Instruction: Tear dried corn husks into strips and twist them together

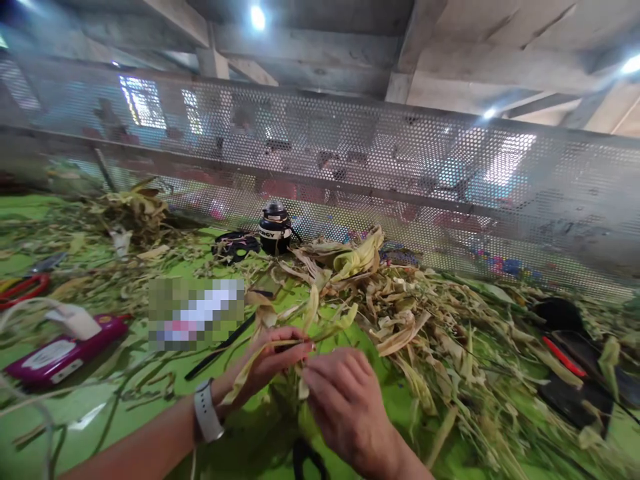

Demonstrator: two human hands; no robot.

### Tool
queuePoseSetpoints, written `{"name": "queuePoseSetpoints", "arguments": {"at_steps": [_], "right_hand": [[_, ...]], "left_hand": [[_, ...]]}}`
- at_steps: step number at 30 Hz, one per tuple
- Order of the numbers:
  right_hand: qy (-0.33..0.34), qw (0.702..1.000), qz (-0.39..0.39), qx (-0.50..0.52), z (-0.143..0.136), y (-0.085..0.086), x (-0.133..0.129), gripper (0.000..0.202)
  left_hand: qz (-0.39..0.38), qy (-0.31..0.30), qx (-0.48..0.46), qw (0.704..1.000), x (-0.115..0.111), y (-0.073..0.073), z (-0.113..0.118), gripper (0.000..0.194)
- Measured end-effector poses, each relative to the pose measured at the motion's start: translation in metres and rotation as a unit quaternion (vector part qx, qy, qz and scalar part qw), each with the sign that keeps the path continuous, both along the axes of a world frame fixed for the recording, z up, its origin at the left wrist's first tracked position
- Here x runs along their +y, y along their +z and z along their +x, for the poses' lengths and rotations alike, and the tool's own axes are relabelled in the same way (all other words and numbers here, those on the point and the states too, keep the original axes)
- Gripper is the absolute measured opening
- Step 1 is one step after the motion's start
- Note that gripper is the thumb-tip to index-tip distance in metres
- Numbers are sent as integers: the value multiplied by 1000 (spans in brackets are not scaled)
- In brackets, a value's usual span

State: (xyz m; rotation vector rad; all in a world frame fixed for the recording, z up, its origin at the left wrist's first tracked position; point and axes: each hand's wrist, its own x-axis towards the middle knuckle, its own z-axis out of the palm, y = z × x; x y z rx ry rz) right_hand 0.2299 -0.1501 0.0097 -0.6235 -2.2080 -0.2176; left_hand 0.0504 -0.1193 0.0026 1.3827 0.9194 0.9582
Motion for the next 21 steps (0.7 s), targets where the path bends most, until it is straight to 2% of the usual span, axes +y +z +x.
{"name": "queuePoseSetpoints", "arguments": {"at_steps": [2,4,7,10,12,15,18,21], "right_hand": [[-68,997,-10,46,4,-1,5,13],[-136,987,-41,73,5,-4,9,7],[-196,974,-86,78,3,-9,13,23],[-208,967,-117,86,-1,-11,12,27],[-204,962,-146,105,-2,-11,11,27],[-195,952,-192,136,-3,-12,9,26],[-188,943,-221,161,-4,-15,8,26],[-183,934,-246,183,-4,-19,9,26]], "left_hand": [[5,-50,-12,999,-1,-3,0,27],[-11,-67,-42,997,-3,-6,2,28],[-43,-50,-73,995,-5,-9,5,27],[-64,-45,-83,993,-6,-8,5,19],[-62,-20,-93,994,-7,-8,4,18],[-60,13,-116,991,-8,-9,4,20],[-88,-7,-127,988,-9,-12,5,28],[-60,1,-101,993,-7,-15,4,32]]}}
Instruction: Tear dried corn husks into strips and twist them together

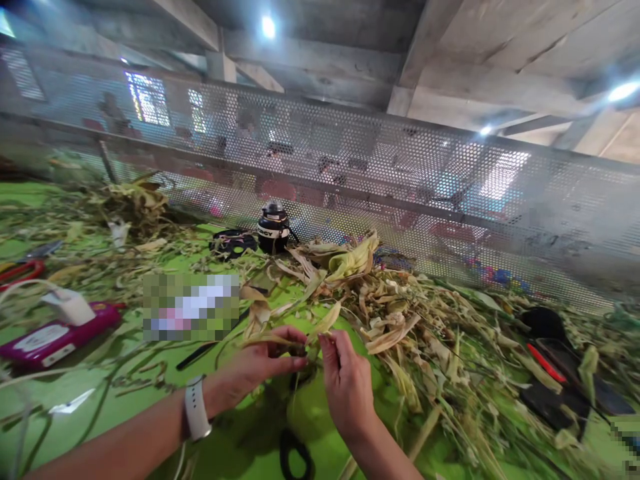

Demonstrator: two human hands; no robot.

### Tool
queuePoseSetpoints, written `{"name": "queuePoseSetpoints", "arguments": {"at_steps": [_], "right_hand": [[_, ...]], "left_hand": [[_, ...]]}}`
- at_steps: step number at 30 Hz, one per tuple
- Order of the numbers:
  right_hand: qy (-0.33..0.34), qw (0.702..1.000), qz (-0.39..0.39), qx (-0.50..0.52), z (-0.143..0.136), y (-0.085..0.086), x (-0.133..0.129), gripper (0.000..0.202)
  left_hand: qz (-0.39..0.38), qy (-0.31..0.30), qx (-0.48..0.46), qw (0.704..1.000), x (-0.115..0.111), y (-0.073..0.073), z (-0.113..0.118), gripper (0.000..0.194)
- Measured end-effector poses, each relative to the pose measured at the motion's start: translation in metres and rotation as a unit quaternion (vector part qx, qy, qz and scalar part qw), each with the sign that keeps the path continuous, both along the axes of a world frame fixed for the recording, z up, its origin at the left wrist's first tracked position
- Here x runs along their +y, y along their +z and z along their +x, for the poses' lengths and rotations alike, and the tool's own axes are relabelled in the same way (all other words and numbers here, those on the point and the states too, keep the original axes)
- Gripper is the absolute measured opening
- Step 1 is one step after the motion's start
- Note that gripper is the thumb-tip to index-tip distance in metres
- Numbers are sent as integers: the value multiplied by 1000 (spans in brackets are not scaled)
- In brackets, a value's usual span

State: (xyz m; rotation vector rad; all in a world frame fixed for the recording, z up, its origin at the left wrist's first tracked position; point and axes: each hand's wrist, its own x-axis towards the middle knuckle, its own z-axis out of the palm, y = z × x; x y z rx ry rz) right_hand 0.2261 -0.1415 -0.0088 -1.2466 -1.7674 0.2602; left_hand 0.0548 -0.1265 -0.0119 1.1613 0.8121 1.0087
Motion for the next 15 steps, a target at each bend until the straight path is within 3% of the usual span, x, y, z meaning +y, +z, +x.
{"name": "queuePoseSetpoints", "arguments": {"at_steps": [3,6,11,13,15], "right_hand": [[1,999,-23,32,1,-1,4,28],[6,993,-61,99,1,0,10,32],[31,938,-201,281,2,5,28,40],[41,925,-212,313,5,8,38,42],[34,936,-185,297,9,12,48,43]], "left_hand": [[26,12,26,999,5,2,-1,29],[-9,-9,-9,1000,9,10,1,29],[-78,-74,-48,993,24,31,6,33],[-39,-78,-21,996,38,36,9,31],[33,-48,59,997,54,39,14,26]]}}
